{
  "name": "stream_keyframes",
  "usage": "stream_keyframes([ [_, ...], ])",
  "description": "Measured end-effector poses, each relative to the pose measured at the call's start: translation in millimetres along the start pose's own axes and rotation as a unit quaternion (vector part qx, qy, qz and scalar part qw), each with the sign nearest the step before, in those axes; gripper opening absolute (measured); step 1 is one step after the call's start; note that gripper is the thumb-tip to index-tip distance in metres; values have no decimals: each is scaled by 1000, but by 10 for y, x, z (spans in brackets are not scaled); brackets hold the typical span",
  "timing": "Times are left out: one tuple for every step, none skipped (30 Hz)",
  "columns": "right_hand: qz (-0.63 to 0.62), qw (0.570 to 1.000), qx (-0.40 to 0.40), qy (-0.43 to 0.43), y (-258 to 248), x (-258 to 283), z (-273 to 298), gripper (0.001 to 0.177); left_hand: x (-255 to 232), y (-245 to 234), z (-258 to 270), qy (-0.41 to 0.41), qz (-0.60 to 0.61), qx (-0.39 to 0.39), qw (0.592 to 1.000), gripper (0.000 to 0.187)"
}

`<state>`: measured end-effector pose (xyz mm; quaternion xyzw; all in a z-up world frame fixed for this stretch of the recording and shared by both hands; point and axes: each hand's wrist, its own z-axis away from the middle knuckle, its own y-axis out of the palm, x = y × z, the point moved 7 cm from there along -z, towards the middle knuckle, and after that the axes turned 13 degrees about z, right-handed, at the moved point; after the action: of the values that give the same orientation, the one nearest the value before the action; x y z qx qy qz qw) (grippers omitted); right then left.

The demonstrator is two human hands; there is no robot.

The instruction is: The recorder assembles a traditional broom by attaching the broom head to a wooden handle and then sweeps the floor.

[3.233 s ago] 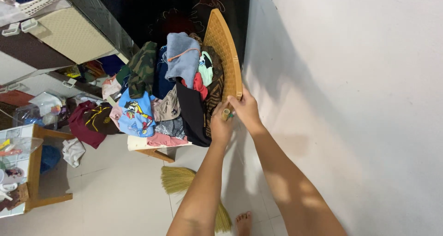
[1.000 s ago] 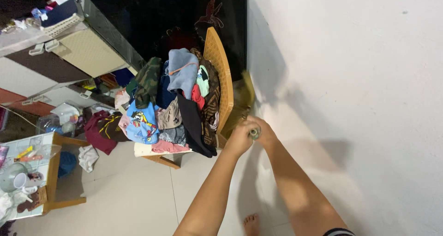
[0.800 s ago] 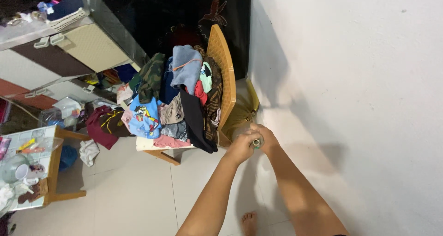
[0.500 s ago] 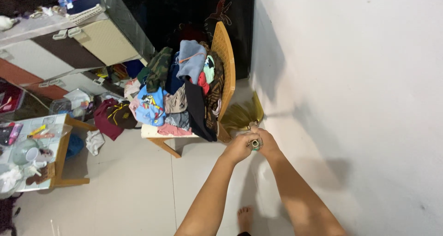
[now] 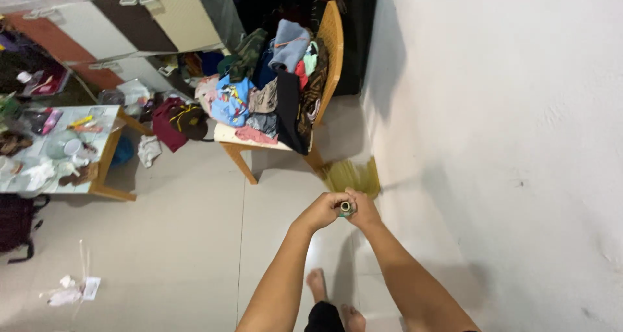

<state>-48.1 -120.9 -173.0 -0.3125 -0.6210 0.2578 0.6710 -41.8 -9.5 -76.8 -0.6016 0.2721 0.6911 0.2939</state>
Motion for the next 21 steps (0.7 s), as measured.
stream_keyframes([
  [-1, 1000, 4, -4, 66, 65, 77, 26, -35, 2, 119, 0, 0, -6, 1000, 25],
  [-4, 1000, 1, 0, 127, 124, 169, 25, -62, 14, 257, -5, -11, -8, 1000, 26],
  [-8, 1000, -3, 4, 191, 180, 258, 24, -84, 26, 391, -9, -22, -10, 1000, 27],
  [-10, 1000, 1, 0, 211, 302, 327, 24, -125, 20, 506, -10, -23, -15, 1000, 27],
  [-24, 999, 19, 23, 251, 387, 389, 26, -160, 0, 614, -16, -33, -26, 999, 26],
  [-37, 998, 35, 48, 287, 485, 466, 28, -204, -21, 733, -22, -43, -35, 998, 26],
  [-38, 998, 37, 46, 308, 575, 516, 28, -278, -21, 849, -23, -44, -37, 998, 26],
  [-50, 997, 39, 36, 332, 662, 569, 29, -342, -21, 957, -24, -56, -45, 997, 25],
  [-62, 997, 40, 25, 359, 752, 620, 30, -405, -25, 1065, -24, -68, -53, 996, 23],
  [-63, 997, 41, 23, 373, 820, 630, 30, -471, -40, 1144, -24, -69, -55, 996, 23],
  [-75, 996, 41, -5, 388, 930, 638, 31, -518, -91, 1234, -40, -81, -76, 993, 18],
  [-88, 995, 43, -33, 416, 1035, 672, 32, -551, -130, 1343, -56, -91, -99, 989, 12],
  [-88, 994, 46, -35, 338, 1164, 662, 32, -619, -169, 1409, -58, -90, -103, 989, 12],
  [-122, 987, 39, -92, 226, 1369, 670, 30, -744, -222, 1480, -25, -123, -124, 984, 11],
  [-155, 976, 32, -149, 112, 1571, 684, 29, -868, -275, 1555, 7, -156, -145, 977, 10],
  [-156, 975, 37, -151, 4, 1745, 697, 29, -1025, -279, 1628, 4, -155, -150, 977, 10],
  [-155, 973, 43, -164, -106, 1932, 717, 30, -1252, -305, 1719, 46, -168, -182, 968, 18],
  [-154, 972, 44, -174, -241, 2116, 734, 30, -1493, -324, 1800, 89, -181, -209, 957, 27],
  [-154, 972, 45, -174, -366, 2293, 786, 30, -1613, -324, 1887, 89, -180, -209, 957, 27],
  [-87, 983, 26, -163, -518, 2446, 808, 31, -1745, -362, 1967, 103, -112, -229, 961, 28],
  [-20, 988, 6, -150, -674, 2598, 828, 33, -1870, -401, 2042, 116, -44, -247, 961, 29],
])
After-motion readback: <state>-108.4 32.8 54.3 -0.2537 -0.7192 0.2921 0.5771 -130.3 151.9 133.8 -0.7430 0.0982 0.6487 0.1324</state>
